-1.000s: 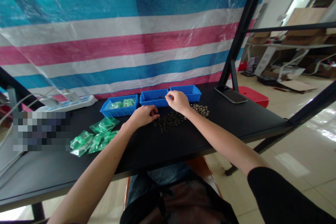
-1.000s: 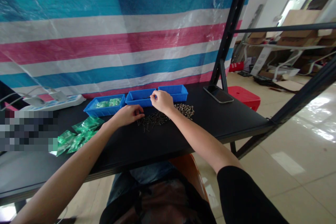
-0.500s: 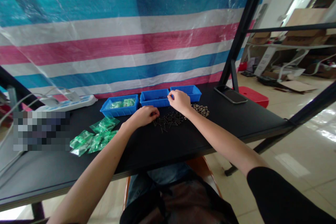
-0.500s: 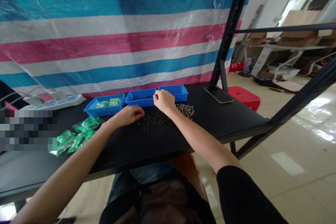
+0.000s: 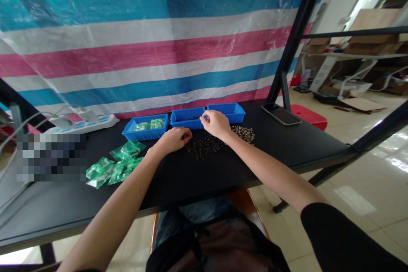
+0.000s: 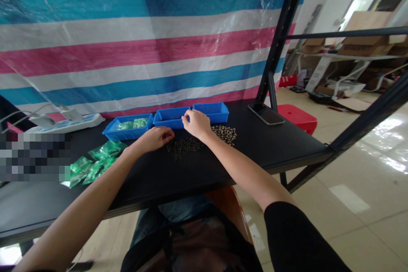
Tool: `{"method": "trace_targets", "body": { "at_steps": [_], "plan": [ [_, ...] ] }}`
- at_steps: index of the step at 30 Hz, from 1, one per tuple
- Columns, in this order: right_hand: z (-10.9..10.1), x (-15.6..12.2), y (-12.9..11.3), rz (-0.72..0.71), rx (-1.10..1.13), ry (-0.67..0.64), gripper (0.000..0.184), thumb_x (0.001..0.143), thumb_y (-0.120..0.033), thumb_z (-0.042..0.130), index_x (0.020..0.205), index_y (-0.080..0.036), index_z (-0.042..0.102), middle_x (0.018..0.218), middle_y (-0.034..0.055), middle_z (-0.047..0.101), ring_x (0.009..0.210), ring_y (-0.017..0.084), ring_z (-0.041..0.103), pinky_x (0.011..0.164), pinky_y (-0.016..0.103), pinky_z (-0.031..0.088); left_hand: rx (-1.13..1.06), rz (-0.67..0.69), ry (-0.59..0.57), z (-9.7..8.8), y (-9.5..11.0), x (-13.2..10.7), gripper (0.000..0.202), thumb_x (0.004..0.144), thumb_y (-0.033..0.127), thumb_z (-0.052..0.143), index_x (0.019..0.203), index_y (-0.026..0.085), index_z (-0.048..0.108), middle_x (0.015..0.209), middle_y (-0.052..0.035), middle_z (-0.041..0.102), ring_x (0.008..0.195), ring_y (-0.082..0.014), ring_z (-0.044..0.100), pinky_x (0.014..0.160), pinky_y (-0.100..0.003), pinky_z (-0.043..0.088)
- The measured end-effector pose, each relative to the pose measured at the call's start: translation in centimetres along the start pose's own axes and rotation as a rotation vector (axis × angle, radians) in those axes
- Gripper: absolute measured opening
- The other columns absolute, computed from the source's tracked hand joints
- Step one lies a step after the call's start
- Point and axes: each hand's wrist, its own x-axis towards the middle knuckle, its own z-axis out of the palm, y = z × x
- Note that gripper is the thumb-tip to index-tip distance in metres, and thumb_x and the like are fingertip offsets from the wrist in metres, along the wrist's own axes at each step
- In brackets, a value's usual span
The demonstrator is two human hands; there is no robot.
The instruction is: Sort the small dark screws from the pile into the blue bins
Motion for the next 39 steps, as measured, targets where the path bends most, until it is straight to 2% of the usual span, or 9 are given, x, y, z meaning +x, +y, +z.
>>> {"method": "trace_targets", "body": {
  "at_steps": [3,8,11,14,18,23,28,33,39],
  "plan": [
    [0.2,-0.2,-0.4,-0.036,0.033,-0.013,0.019,0.084,-0.033,0.05,0.08,-0.019,0.063,0.074,0.0024,0.061,0.066,0.014,0.054,0.057,0.024,0.032,0.004,0.006,-0.001,-0.2,-0.3,-0.2,0.029,0.076,0.015,0.043,0.096,0.021,0.063,0.084,-0.0029,0.064,0.07,-0.0152,0.057,0.066,-0.025,0.043],
    [0.6,-0.5,-0.9,-0.087,0.063,-0.033,0.019,0.084,-0.032,0.05,0.079,-0.019,0.064,0.073,0.0017,0.061,0.065,0.013,0.052,0.058,0.024,0.031,-0.075,0.124,-0.059,-0.5,-0.4,-0.4,0.035,0.075,0.011,0.041,0.098,0.021,0.064,0.098,-0.0035,0.06,0.072,-0.0118,0.056,0.07,-0.022,0.044],
    [0.8,-0.6,-1.0,-0.1,0.068,-0.051,0.02,0.084,-0.032,0.05,0.08,-0.019,0.064,0.073,0.0017,0.061,0.064,0.013,0.052,0.057,0.024,0.031,-0.083,0.144,-0.083,-0.6,-0.2,-0.5,0.033,0.075,0.012,0.043,0.099,0.021,0.064,0.099,-0.0038,0.058,0.07,-0.0113,0.055,0.069,-0.022,0.044],
    [0.8,-0.7,-1.1,-0.104,0.079,-0.063,0.019,0.083,-0.032,0.05,0.08,-0.019,0.064,0.073,0.0018,0.062,0.064,0.013,0.053,0.057,0.024,0.031,-0.116,0.166,-0.101,-0.8,0.1,-0.6,0.04,0.073,0.006,0.041,0.102,0.022,0.064,0.1,-0.0034,0.057,0.072,-0.0108,0.054,0.069,-0.021,0.044],
    [0.9,-0.8,-1.1,-0.119,0.089,-0.068,0.019,0.084,-0.031,0.05,0.08,-0.019,0.064,0.073,0.0014,0.062,0.063,0.013,0.052,0.057,0.024,0.032,-0.156,0.201,-0.117,-0.8,0.4,-0.6,0.039,0.073,0.004,0.041,0.097,0.022,0.065,0.097,-0.0032,0.057,0.074,-0.0107,0.055,0.072,-0.02,0.044],
    [1.0,-0.8,-1.2,-0.121,0.078,-0.082,0.021,0.084,-0.033,0.049,0.081,-0.019,0.064,0.073,0.0017,0.061,0.063,0.013,0.052,0.057,0.024,0.031,-0.108,0.149,-0.118,-1.0,0.1,-0.5,0.024,0.074,0.014,0.048,0.091,0.02,0.065,0.095,-0.0031,0.057,0.071,-0.0107,0.055,0.069,-0.022,0.044],
    [1.0,-0.9,-1.2,-0.123,0.095,-0.095,0.02,0.083,-0.032,0.05,0.079,-0.019,0.064,0.071,0.0013,0.061,0.061,0.012,0.05,0.055,0.024,0.03,-0.042,0.122,-0.103,-1.1,-0.5,-0.5,0.017,0.076,0.02,0.048,0.085,0.018,0.062,0.089,-0.0031,0.056,0.067,-0.0105,0.054,0.065,-0.021,0.043],
    [1.0,-0.9,-1.4,-0.158,0.122,-0.132,0.017,0.083,-0.03,0.052,0.079,-0.018,0.065,0.068,0.0006,0.059,0.059,0.011,0.049,0.055,0.023,0.029,-0.023,0.137,-0.091,-0.8,-0.8,-0.5,0.018,0.075,0.019,0.044,0.081,0.017,0.061,0.087,-0.0045,0.056,0.066,-0.0116,0.055,0.063,-0.022,0.043],
    [1.0,-1.1,-1.7,-0.264,0.181,-0.206,0.013,0.081,-0.024,0.054,0.08,-0.017,0.065,0.063,-0.001,0.056,0.058,0.01,0.047,0.058,0.022,0.031,-0.036,0.027,-0.038,-0.8,-0.6,-0.4,0.019,0.071,0.014,0.045,0.082,0.015,0.06,0.078,-0.0043,0.06,0.065,-0.0138,0.055,0.063,-0.024,0.043]
  ]
}}
